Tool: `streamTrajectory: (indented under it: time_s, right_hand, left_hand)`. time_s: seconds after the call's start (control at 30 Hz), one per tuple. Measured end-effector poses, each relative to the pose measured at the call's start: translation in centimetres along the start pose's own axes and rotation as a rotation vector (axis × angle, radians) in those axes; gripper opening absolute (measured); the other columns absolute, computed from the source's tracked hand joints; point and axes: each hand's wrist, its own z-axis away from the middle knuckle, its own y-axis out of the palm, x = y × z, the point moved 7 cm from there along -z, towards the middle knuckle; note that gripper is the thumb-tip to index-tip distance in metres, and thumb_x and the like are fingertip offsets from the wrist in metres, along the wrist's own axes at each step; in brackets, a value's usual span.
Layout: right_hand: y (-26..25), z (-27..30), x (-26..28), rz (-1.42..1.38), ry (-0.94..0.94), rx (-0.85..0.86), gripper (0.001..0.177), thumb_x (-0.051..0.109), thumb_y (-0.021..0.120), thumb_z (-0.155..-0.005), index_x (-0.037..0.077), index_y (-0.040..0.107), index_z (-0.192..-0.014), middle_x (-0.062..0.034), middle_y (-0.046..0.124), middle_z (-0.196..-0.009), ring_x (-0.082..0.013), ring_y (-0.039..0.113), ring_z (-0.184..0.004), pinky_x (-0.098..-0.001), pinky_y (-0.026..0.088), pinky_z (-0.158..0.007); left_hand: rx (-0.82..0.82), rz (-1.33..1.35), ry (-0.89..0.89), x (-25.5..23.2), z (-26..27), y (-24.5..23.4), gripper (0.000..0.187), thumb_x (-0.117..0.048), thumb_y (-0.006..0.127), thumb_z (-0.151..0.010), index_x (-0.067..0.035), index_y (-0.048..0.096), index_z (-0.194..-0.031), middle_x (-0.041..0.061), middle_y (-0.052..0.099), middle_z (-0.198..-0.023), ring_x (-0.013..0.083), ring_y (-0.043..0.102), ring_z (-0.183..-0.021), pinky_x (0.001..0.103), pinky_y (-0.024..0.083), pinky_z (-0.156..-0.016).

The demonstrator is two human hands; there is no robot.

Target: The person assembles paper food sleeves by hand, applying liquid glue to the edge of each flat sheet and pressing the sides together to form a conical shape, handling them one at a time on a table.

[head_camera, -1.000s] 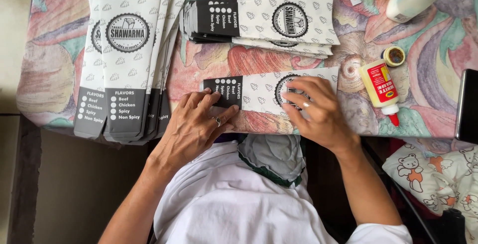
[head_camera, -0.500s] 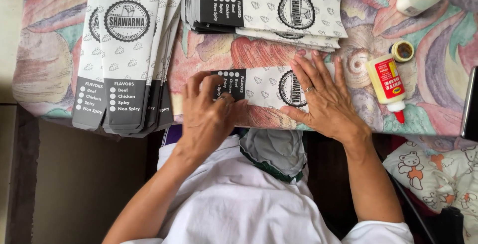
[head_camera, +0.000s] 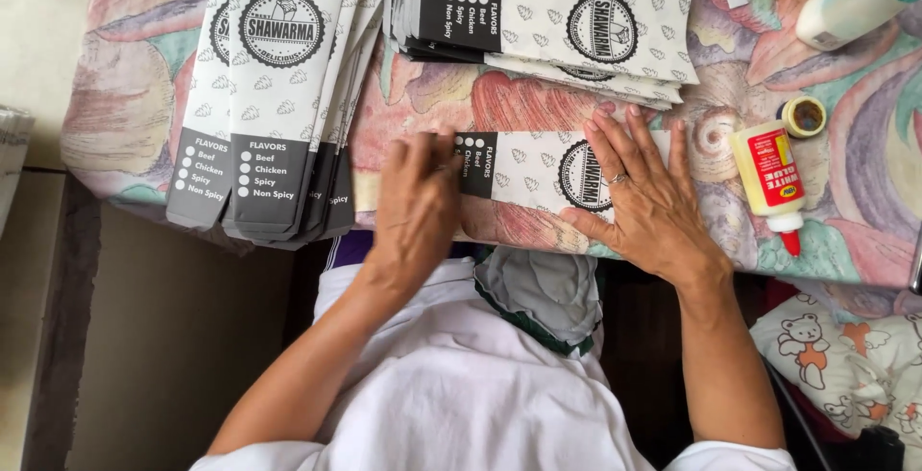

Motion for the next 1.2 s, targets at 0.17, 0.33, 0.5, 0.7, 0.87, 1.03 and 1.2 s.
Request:
streamTrajectory:
  time_s: [0.17,0.33,0.5,0.7,0.87,1.03,1.2]
  right_hand:
    - [0.1,0.1,-0.3,0.004,-0.001,-0.009,0.101,0.076,0.043,-0.093,0.013,0.016,-0.167,-0.0127,0.016,-0.172,-0.0335,0.002,-0.159,-0.06,-0.015,-0.121]
    - [0.4,0.1,-0.5,0.006,0.012,-0.008,0.099,0.077,0.044,-0.091,0.019,0.017,-0.167,-0.0065,0.013,-0.174,-0.0311,0.0,-0.159,-0.0597,-0.015,-0.121]
    - [-0.4,0.1,0.1,0.032,0.003,0.008,0.102,0.083,0.037,-0.09,0.02,0.016,-0.167,-0.0072,0.012,-0.174,-0.0322,-0.001,-0.159,-0.0628,-0.012,-0.121]
    - [-2.4,2.6,-2.4,0.153,0.168,0.009,0.113,0.093,0.004,-0.086,0.014,0.021,-0.166,-0.0136,0.02,-0.172,-0.0405,-0.002,-0.158,-0.069,-0.01,-0.121]
    - [-4.4,4.2,-1.4,0.239,0.298,-0.151,0.102,0.075,0.015,-0.104,-0.008,0.035,-0.16,-0.0254,0.028,-0.17,-0.0503,-0.005,-0.154,-0.0774,-0.007,-0.115]
    - [-0.8,3.5,4.3,0.163,0.081,0.024,0.102,0.081,-0.002,-0.087,0.014,-0.002,-0.164,-0.0044,-0.006,-0.173,-0.0312,-0.01,-0.159,-0.0645,-0.012,-0.124]
    - [-1.1,7.7,1.5,0.172,0.246,0.119,0.095,0.076,0.014,-0.09,0.019,-0.009,-0.163,-0.0031,-0.01,-0.172,-0.0334,-0.018,-0.156,-0.0634,-0.015,-0.119]
  left_hand:
    - [0.073,-0.106,-0.135,2.1,0.2,-2.4,0.033,-0.023,0.056,-0.106,0.003,0.073,-0.118,0.008,0.046,-0.093,0.0288,0.047,-0.08,0.043,0.039,-0.065]
    - [0.016,-0.213,-0.055,1.8,-0.8,-0.7,0.035,-0.017,0.062,-0.101,0.006,0.066,-0.127,0.018,0.052,-0.114,0.037,0.053,-0.103,0.046,0.045,-0.084]
    - [0.228,0.235,0.015,-1.7,-0.9,1.2,0.056,-0.031,0.054,-0.106,-0.012,0.043,-0.158,0.018,0.036,-0.164,0.042,0.027,-0.153,0.055,0.025,-0.122]
    - [0.284,0.192,-0.043,-1.4,-0.8,1.9,0.061,-0.04,0.061,-0.099,-0.012,0.051,-0.153,0.015,0.04,-0.164,0.0379,0.03,-0.154,0.054,0.019,-0.124]
    - [0.249,0.178,0.034,-2.1,-1.1,0.6,0.057,-0.037,0.052,-0.104,-0.003,0.05,-0.149,0.018,0.038,-0.162,0.0411,0.034,-0.151,0.057,0.026,-0.124]
    - [0.252,0.153,0.042,-2.5,-1.4,0.3,0.056,-0.033,0.05,-0.104,-0.001,0.049,-0.151,0.018,0.036,-0.164,0.0406,0.03,-0.153,0.056,0.025,-0.125]
    - [0.279,0.097,0.066,-2.7,-1.1,0.4,0.057,-0.033,0.05,-0.107,-0.01,0.038,-0.158,0.018,0.024,-0.168,0.045,0.021,-0.155,0.058,0.025,-0.125]
